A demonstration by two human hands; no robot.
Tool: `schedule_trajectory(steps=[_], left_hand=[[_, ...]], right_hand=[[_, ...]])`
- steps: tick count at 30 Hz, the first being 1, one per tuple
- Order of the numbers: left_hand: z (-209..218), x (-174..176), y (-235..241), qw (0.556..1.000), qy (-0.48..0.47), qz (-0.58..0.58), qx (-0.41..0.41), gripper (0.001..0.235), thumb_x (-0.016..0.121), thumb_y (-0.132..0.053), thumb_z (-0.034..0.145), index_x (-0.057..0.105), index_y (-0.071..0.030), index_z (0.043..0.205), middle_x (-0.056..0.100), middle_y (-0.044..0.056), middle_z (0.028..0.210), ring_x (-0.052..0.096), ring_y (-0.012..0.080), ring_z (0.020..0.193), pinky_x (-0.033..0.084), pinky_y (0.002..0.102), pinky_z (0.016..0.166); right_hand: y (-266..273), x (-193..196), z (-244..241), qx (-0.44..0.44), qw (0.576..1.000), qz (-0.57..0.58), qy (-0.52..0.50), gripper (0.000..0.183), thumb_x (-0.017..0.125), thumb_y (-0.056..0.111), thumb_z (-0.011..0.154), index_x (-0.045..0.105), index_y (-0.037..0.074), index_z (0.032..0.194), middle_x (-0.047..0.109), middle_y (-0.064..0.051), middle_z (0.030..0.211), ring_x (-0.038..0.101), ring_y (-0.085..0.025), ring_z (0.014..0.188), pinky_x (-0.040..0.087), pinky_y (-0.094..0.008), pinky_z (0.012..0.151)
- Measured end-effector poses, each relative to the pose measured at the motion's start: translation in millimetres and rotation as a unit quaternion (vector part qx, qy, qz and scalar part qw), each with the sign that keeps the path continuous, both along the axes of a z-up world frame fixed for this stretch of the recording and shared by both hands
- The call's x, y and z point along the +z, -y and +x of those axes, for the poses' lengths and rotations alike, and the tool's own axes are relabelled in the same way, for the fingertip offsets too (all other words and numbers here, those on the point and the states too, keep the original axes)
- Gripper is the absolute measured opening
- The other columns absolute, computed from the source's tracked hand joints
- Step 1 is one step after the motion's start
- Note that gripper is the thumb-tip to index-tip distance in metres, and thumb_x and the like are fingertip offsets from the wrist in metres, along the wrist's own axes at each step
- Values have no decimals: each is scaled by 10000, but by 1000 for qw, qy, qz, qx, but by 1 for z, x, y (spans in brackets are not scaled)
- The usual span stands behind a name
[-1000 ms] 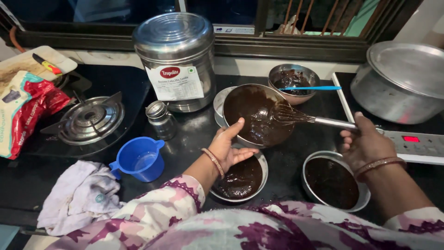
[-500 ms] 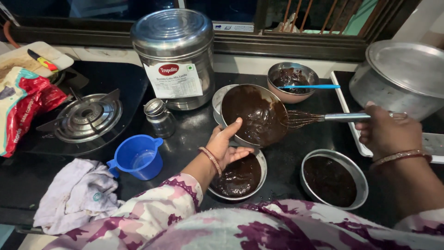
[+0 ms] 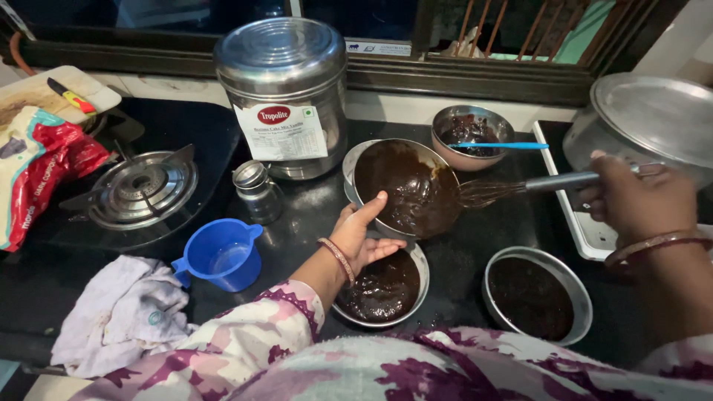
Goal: Dusting cake tins with flour and pouring chocolate cake batter into them.
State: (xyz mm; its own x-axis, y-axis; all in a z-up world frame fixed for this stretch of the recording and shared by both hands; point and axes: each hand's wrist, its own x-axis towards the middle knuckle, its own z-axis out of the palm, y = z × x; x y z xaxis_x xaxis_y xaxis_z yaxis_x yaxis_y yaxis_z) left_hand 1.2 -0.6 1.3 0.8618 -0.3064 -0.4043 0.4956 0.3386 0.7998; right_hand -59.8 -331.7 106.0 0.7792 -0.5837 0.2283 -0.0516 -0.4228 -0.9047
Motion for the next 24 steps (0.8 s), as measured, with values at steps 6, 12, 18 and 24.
schedule_trajectory(steps=[6,12,18,24], left_hand=[[16,6,0,999,-2,-31,14,740,709,-538,810,446,-123,1362,728,194,1129,764,348,815,631,356,649],[44,-1,8,999,21,-37,18,788,708,-562,833,476,-63,1397,740,213,1096,767,331,800,636,347,639],[59,12,16,998,-4,-20,53,762,712,-538,794,426,-187,1406,696,174,1200,758,368,817,625,371,652],[69,7,15,998,-9,-20,67,755,720,-534,808,446,-152,1399,702,187,1194,759,364,801,629,365,635]], right_hand=[[36,0,41,-26,995,75,56,211,690,288,1062,655,88,1005,673,-60,749,612,-110,580,505,-244,519],[63,-4,94,-15,993,69,91,277,717,279,1074,631,39,966,669,-73,765,610,-126,586,489,-251,513],[90,-22,181,-38,991,21,126,286,732,281,1088,667,11,1018,670,-64,766,645,-121,607,491,-265,510],[115,-78,253,8,988,134,73,337,726,304,1130,618,-14,1119,676,-54,793,647,-145,625,512,-273,520]])
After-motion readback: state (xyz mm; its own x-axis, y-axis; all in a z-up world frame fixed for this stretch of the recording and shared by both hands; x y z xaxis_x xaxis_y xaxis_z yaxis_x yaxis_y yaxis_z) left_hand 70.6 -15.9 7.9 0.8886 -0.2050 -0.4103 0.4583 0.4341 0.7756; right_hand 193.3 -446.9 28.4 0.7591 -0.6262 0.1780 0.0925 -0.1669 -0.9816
